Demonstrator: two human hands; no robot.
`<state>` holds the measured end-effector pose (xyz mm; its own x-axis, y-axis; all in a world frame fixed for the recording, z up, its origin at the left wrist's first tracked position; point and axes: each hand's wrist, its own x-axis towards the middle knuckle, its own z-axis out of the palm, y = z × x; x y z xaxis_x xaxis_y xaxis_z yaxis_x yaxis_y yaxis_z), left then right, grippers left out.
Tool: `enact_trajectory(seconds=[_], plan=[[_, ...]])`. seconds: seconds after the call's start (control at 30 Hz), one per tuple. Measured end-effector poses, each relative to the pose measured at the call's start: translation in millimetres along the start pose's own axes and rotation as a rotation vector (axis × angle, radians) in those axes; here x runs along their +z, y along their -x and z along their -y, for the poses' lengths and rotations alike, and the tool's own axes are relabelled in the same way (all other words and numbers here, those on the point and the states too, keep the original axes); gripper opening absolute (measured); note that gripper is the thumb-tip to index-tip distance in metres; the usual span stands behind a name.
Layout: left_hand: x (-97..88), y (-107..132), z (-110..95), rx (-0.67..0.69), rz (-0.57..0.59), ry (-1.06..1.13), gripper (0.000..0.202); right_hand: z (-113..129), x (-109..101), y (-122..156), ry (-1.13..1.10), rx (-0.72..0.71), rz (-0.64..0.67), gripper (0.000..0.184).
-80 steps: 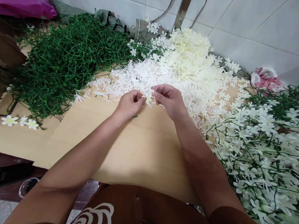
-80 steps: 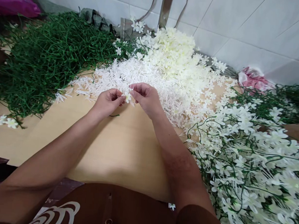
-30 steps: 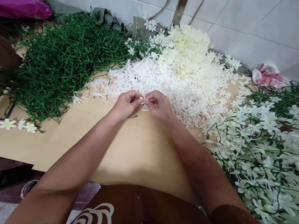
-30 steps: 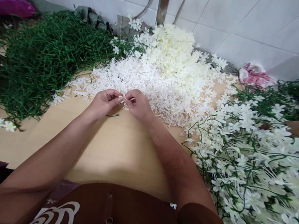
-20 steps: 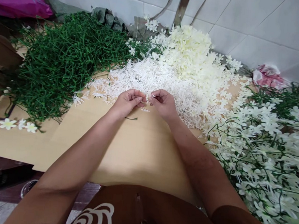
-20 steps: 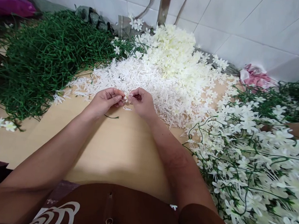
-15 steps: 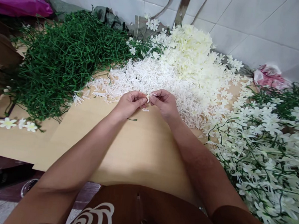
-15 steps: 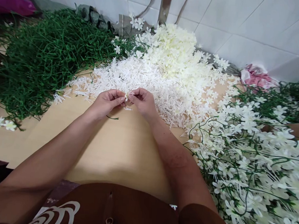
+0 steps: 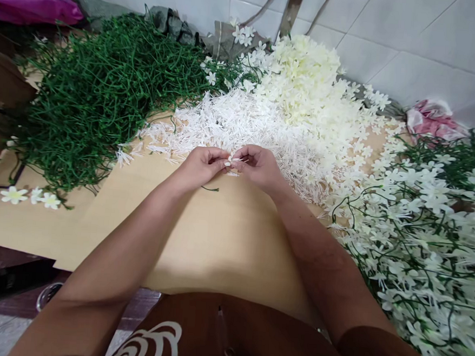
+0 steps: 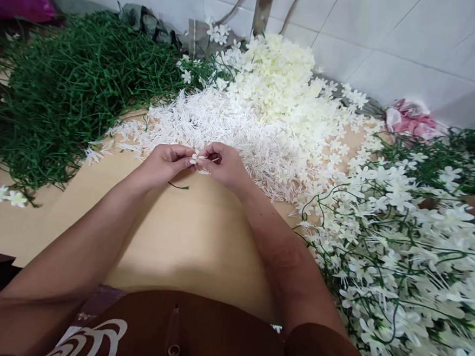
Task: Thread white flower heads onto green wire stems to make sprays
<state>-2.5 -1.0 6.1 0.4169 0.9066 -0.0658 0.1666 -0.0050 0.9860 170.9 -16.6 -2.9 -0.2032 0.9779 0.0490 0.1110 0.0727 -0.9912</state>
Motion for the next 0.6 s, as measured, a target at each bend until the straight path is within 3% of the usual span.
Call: enact_trajectory(seconds=[0.17, 0.33, 0.4, 0.5, 0.53, 0.6], plan=[[-3.7, 2.6, -8.1, 0.068, -0.024, -0.140, 0.019, -0.5, 4.4, -0.5, -0.048, -0.073, -0.026, 0.045], [-23.7, 8.1, -13.5, 0.058, 0.058, -0.338, 0.024, 1.2, 11.3, 1.7, -0.091, -0.078, 0.018, 0.039], [-33.7, 8.4, -10.1, 0.042, 0.072, -0.471, 0.021, 1.3, 13.6, 2.9, -0.166, -0.028, 0.116, 0.042], [-41.5, 5.9, -1.9, 0.066, 0.073, -0.681, 0.014, -1.6, 15.9, 4.2, -0.228, 0.071, 0.362, 0.045], [-41.6, 4.9, 0.4, 0.088, 0.060, -0.726, 0.010, -3.3, 15.7, 4.4, -0.222, 0.084, 0.378, 0.044], [-39.5, 3.3, 3.4, 0.133, 0.041, -0.754, 0.006, -6.7, 12.9, 4.5, -0.214, 0.084, 0.279, 0.042]])
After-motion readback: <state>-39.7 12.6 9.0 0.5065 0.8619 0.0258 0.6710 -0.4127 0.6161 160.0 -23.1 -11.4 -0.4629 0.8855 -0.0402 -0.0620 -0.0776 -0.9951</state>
